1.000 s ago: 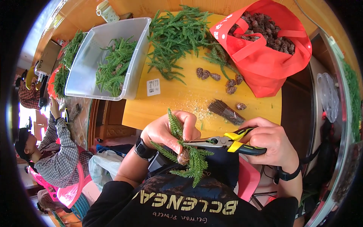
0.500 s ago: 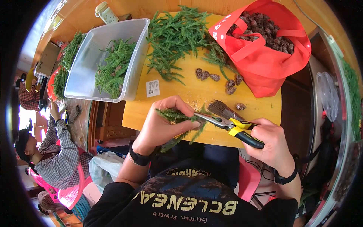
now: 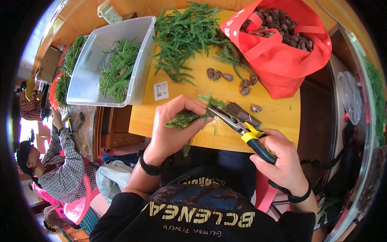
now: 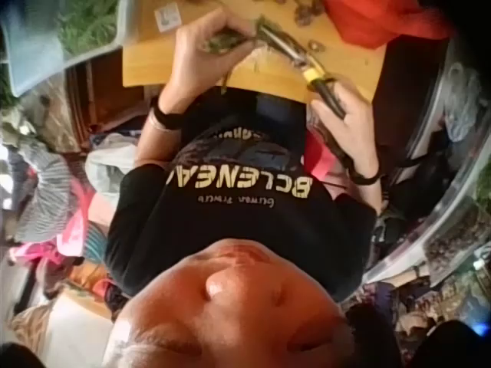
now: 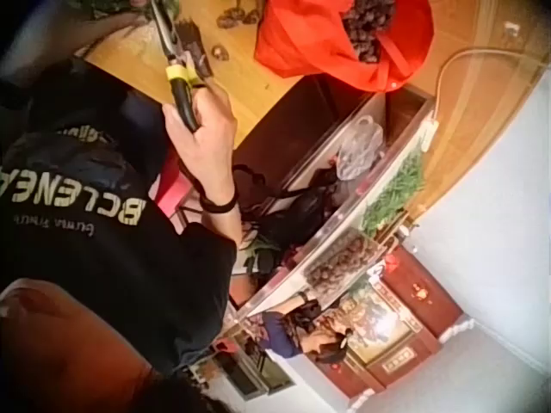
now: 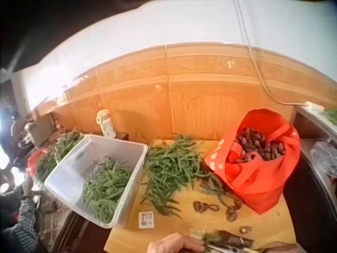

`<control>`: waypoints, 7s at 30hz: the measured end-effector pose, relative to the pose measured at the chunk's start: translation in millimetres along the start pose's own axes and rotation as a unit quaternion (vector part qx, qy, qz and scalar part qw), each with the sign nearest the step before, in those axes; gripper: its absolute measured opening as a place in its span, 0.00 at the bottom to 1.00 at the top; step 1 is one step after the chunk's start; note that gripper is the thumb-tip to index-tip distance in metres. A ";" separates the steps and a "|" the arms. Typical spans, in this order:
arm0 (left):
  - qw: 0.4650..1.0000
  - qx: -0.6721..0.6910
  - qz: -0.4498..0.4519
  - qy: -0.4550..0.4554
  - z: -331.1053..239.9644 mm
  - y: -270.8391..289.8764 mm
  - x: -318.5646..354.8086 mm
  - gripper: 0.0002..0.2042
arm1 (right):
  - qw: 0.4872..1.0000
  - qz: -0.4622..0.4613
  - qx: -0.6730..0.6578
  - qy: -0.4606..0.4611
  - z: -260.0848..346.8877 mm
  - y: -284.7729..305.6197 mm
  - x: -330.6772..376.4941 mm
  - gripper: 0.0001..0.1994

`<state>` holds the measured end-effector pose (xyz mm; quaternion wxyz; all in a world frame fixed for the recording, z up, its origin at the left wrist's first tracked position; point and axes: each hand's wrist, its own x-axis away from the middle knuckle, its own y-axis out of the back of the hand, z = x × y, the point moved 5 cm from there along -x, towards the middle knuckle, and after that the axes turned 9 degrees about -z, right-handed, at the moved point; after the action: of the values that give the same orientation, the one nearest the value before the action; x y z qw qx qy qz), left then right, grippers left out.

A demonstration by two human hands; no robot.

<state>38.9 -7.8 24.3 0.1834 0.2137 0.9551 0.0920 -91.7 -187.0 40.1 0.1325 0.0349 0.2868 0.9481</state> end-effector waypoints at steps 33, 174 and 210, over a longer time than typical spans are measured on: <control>0.763 0.511 0.270 0.289 17.6 -20.9 16.6 0.17 | 0.953 0.108 0.022 0.283 6.5 14.6 -27.7 0.08; 0.856 0.378 0.234 0.264 25.6 -8.5 17.5 0.15 | 0.963 0.139 -0.037 0.227 7.3 8.2 -25.7 0.14; 0.820 0.444 0.242 0.268 34.2 -16.9 20.9 0.17 | 0.966 0.115 -0.045 0.226 1.3 7.1 -24.2 0.16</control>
<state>28.3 -10.2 -17.8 -0.2225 0.4635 0.8215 -0.2466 -69.9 -198.5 45.3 -0.0441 -0.1532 0.2606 0.9522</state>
